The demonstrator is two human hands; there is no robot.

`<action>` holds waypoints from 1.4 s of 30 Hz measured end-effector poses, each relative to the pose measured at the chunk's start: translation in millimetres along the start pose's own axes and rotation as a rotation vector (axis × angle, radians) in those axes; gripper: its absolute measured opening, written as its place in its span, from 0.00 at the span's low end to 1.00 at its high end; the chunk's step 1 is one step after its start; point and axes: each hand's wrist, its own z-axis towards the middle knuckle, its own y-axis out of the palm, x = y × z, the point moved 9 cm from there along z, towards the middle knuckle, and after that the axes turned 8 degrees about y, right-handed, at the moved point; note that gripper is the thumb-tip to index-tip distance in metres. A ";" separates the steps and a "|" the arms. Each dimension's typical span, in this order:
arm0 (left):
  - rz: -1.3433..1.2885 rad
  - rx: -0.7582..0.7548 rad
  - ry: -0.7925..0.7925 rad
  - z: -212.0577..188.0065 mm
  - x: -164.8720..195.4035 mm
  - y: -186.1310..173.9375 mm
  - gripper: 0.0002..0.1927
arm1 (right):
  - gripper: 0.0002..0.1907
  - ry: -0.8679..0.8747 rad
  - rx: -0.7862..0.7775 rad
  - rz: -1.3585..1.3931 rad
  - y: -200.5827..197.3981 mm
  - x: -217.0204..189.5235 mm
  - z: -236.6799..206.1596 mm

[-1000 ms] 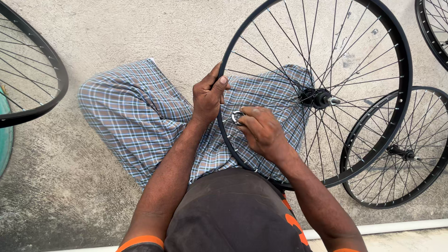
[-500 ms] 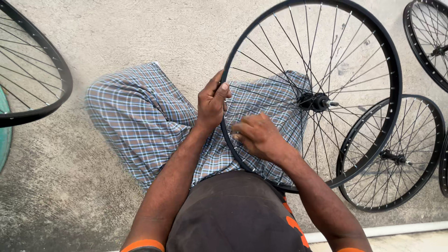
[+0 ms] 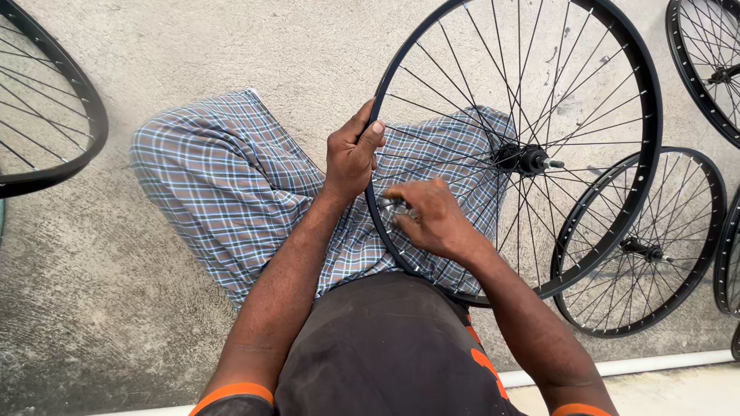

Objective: The person sits on the floor and uses a spoke wrench to tighten the nipples on a bicycle wheel rim. They rotate the wheel slightly to access different spokes and continue adjusting them one by one.

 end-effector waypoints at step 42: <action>-0.043 -0.023 -0.101 40.2 0.7 2.6 0.25 | 0.11 -0.084 0.426 -0.027 -37.0 -5.9 -19.9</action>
